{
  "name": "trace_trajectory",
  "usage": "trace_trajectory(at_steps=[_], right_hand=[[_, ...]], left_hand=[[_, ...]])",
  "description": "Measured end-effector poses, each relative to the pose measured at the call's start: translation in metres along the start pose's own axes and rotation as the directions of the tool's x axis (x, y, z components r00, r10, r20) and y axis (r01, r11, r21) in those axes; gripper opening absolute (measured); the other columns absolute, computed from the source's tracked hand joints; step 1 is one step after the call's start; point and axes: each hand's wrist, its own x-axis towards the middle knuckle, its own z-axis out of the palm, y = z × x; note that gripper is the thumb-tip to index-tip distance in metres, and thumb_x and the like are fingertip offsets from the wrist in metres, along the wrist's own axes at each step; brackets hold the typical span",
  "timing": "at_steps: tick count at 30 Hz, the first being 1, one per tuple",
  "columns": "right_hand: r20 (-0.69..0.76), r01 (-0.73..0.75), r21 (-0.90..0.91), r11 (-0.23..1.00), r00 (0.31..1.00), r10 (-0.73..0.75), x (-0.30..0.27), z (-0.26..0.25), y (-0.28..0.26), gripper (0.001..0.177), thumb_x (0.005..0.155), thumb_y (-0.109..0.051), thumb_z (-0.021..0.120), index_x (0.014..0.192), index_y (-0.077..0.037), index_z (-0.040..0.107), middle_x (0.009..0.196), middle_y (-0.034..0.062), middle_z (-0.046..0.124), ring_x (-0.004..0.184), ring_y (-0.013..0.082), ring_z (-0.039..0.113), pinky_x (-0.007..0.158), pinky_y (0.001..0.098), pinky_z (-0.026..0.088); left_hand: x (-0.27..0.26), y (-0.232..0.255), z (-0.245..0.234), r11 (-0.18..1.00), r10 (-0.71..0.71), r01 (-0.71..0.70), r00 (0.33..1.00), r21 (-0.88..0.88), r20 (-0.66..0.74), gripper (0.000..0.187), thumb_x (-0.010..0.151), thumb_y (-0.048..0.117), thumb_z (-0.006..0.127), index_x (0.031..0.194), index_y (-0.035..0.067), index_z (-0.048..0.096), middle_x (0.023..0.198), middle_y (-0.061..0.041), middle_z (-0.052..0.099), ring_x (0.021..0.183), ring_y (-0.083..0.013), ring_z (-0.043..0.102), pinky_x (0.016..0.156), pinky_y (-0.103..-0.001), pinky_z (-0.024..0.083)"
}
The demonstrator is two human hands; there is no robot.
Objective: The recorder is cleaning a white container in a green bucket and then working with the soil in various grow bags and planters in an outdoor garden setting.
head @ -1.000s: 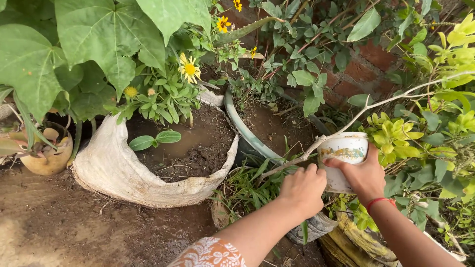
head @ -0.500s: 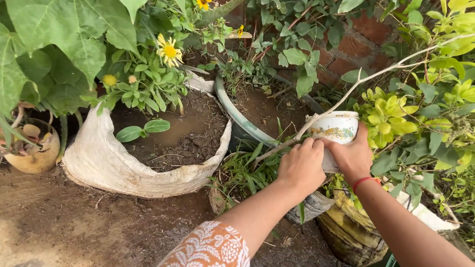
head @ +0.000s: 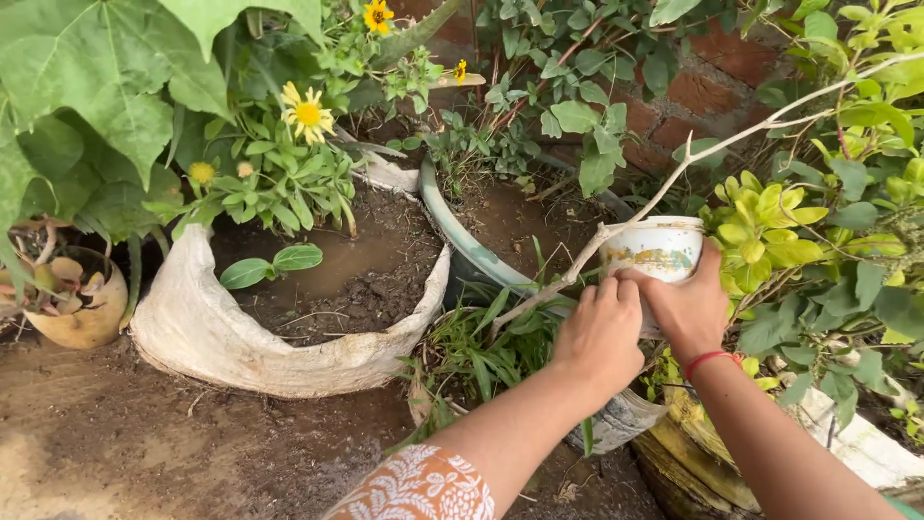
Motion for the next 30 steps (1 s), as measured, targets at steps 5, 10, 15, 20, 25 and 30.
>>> trace_trajectory(at_steps=[5, 10, 15, 20, 25, 30], right_hand=[[0.079, 0.06, -0.043, 0.997, 0.995, -0.056, 0.014, 0.003, -0.004, 0.115, 0.053, -0.057, 0.087, 0.151, -0.014, 0.044, 0.125, 0.0252, 0.068, 0.114, 0.0439, 0.066, 0.1, 0.0493, 0.05], [0.163, 0.093, -0.078, 0.993, 0.983, -0.079, 0.027, -0.001, -0.018, 0.109, 0.054, -0.058, 0.085, 0.149, -0.019, 0.047, 0.127, 0.0229, 0.069, 0.117, 0.0443, 0.065, 0.101, 0.0505, 0.05], [0.235, 0.145, -0.022, 0.989, 0.962, -0.136, 0.036, 0.001, -0.023, 0.109, 0.053, -0.057, 0.086, 0.148, -0.019, 0.047, 0.128, 0.0208, 0.068, 0.115, 0.0437, 0.066, 0.099, 0.0497, 0.051], [0.304, 0.126, -0.004, 0.992, 0.945, -0.119, 0.046, 0.004, -0.02, 0.109, 0.05, -0.054, 0.088, 0.145, -0.017, 0.048, 0.127, 0.0189, 0.069, 0.115, 0.041, 0.067, 0.1, 0.0473, 0.05], [0.295, 0.105, 0.256, 0.961, 0.938, -0.181, 0.064, 0.009, -0.007, 0.1, 0.051, -0.05, 0.086, 0.136, -0.007, 0.055, 0.123, 0.0175, 0.072, 0.112, 0.0332, 0.072, 0.101, 0.0422, 0.052], [0.299, 0.116, 0.224, 0.968, 0.937, -0.181, 0.066, 0.005, -0.006, 0.102, 0.053, -0.05, 0.087, 0.138, -0.006, 0.053, 0.123, 0.0193, 0.072, 0.114, 0.0338, 0.07, 0.107, 0.041, 0.047]], left_hand=[[0.003, 0.0, 0.017, 0.992, -0.006, 0.016, 0.997, 0.128, -0.073, 0.075, 0.067, 0.001, 0.08, 0.129, -0.013, 0.041, 0.134, -0.032, 0.048, 0.129, -0.0425, 0.049, 0.11, -0.045, 0.044], [0.012, -0.011, 0.019, 0.955, -0.013, 0.042, 0.995, 0.295, -0.1, 0.081, 0.07, 0.004, 0.082, 0.135, -0.014, 0.037, 0.138, -0.033, 0.044, 0.137, -0.0443, 0.043, 0.115, -0.046, 0.038], [0.019, -0.028, 0.031, 0.875, -0.078, 0.06, 0.997, 0.48, 0.017, 0.084, 0.077, 0.01, 0.081, 0.141, -0.018, 0.034, 0.154, -0.04, 0.03, 0.147, -0.0449, 0.03, 0.117, -0.048, 0.034], [0.02, -0.029, 0.028, 0.738, -0.181, 0.027, 0.97, 0.674, 0.16, 0.081, 0.085, 0.019, 0.076, 0.146, -0.014, 0.034, 0.159, -0.036, 0.025, 0.152, -0.0444, 0.02, 0.119, -0.051, 0.027], [0.021, -0.041, 0.038, 0.543, -0.285, -0.031, 0.933, 0.839, 0.219, 0.08, 0.095, 0.027, 0.065, 0.153, -0.013, 0.029, 0.162, -0.036, 0.021, 0.153, -0.0461, 0.017, 0.119, -0.05, 0.023], [0.018, -0.05, 0.033, 0.294, -0.37, -0.215, 0.873, 0.931, 0.318, 0.079, 0.1, 0.036, 0.056, 0.157, -0.011, 0.028, 0.164, -0.034, 0.022, 0.153, -0.0484, 0.014, 0.121, -0.052, 0.013]])
